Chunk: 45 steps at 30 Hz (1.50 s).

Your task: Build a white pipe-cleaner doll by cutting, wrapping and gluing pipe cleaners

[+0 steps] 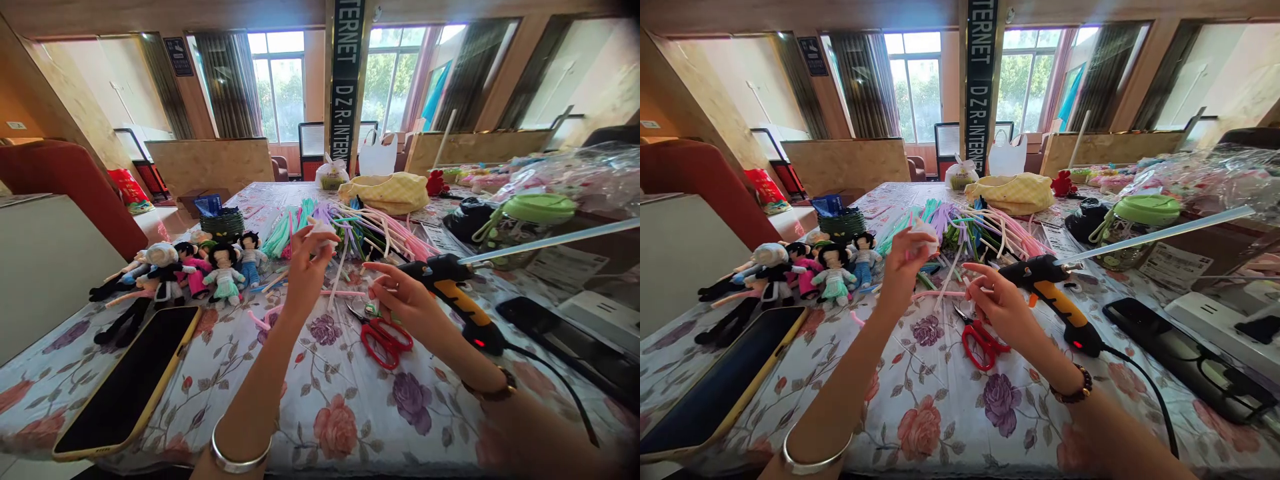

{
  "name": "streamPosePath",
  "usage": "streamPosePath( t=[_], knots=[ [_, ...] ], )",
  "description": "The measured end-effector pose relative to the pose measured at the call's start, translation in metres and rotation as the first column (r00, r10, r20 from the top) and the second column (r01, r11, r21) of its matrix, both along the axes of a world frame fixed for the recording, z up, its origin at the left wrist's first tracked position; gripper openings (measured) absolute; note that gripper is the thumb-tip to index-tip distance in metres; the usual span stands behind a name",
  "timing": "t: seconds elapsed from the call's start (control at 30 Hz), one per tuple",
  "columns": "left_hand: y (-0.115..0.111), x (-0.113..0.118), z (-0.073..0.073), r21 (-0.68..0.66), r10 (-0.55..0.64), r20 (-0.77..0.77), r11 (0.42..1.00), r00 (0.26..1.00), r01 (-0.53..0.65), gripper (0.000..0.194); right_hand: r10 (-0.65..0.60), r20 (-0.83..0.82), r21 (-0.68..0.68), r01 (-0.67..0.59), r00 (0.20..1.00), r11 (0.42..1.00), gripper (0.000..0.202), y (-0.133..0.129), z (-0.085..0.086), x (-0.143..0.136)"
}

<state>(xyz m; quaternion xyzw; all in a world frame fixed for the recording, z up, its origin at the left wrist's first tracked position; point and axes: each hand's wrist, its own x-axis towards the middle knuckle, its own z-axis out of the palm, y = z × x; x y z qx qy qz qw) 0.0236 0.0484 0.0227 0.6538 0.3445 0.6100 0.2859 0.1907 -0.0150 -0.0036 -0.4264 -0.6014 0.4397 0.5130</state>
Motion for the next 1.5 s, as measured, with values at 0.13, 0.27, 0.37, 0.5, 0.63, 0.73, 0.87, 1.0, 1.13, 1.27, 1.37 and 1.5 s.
streamPosePath(
  t=[0.13, 0.27, 0.37, 0.5, 0.63, 0.73, 0.87, 1.0, 1.13, 1.27, 1.37, 1.5],
  knots=[
    [-0.007, 0.008, -0.005, 0.027, -0.073, -0.218, 0.996, 0.973, 0.081, 0.011, -0.028, -0.016, 0.021, 0.028, 0.999, 0.999, 0.038, 0.0, 0.001, -0.001],
    [-0.01, 0.012, -0.007, 0.047, -0.1, -0.374, 0.991, 0.922, 0.127, 0.01, -0.055, 0.006, 0.049, 0.055, 0.998, 0.997, 0.036, -0.001, 0.002, -0.002],
    [-0.011, 0.013, -0.007, 0.065, -0.101, -0.406, 0.988, 0.908, 0.139, 0.009, -0.07, 0.025, 0.061, 0.069, 0.997, 0.996, 0.034, -0.001, 0.002, -0.002],
    [-0.012, 0.013, -0.007, 0.074, -0.098, -0.444, 0.987, 0.89, 0.146, 0.01, -0.096, 0.059, 0.069, 0.092, 0.994, 0.993, 0.034, -0.003, 0.003, -0.003],
    [-0.013, 0.014, -0.008, 0.091, -0.089, -0.484, 0.984, 0.871, 0.151, 0.014, -0.153, 0.12, 0.114, 0.139, 0.981, 0.984, 0.033, -0.004, 0.001, -0.003],
    [-0.013, 0.014, -0.01, 0.116, -0.055, -0.496, 0.985, 0.867, 0.129, 0.014, -0.222, 0.189, 0.175, 0.19, 0.957, 0.966, 0.031, -0.003, 0.0, -0.003],
    [-0.011, 0.014, -0.011, 0.159, 0.029, -0.492, 0.986, 0.87, 0.058, 0.015, -0.253, 0.228, 0.203, 0.208, 0.94, 0.957, 0.029, -0.002, -0.002, -0.002],
    [-0.007, 0.012, -0.01, 0.248, 0.186, -0.424, 0.965, 0.887, -0.084, 0.012, -0.219, 0.186, 0.16, 0.191, 0.958, 0.969, 0.031, -0.001, -0.003, -0.002],
    [-0.003, 0.01, -0.012, 0.375, 0.317, -0.387, 0.912, 0.866, -0.167, 0.009, -0.181, 0.136, 0.113, 0.166, 0.974, 0.98, 0.034, -0.002, -0.003, -0.003],
    [-0.001, 0.009, -0.017, 0.423, 0.371, -0.404, 0.886, 0.836, -0.189, 0.002, -0.167, 0.121, 0.1, 0.155, 0.979, 0.983, 0.035, -0.002, -0.001, -0.004],
    [0.0, 0.009, -0.02, 0.433, 0.383, -0.434, 0.882, 0.815, -0.184, 0.006, -0.164, 0.128, 0.097, 0.152, 0.978, 0.984, 0.035, -0.001, -0.001, -0.004],
    [0.001, 0.008, -0.022, 0.408, 0.397, -0.468, 0.89, 0.79, -0.206, 0.011, -0.164, 0.141, 0.094, 0.152, 0.976, 0.984, 0.035, -0.001, -0.002, -0.004]
  ],
)
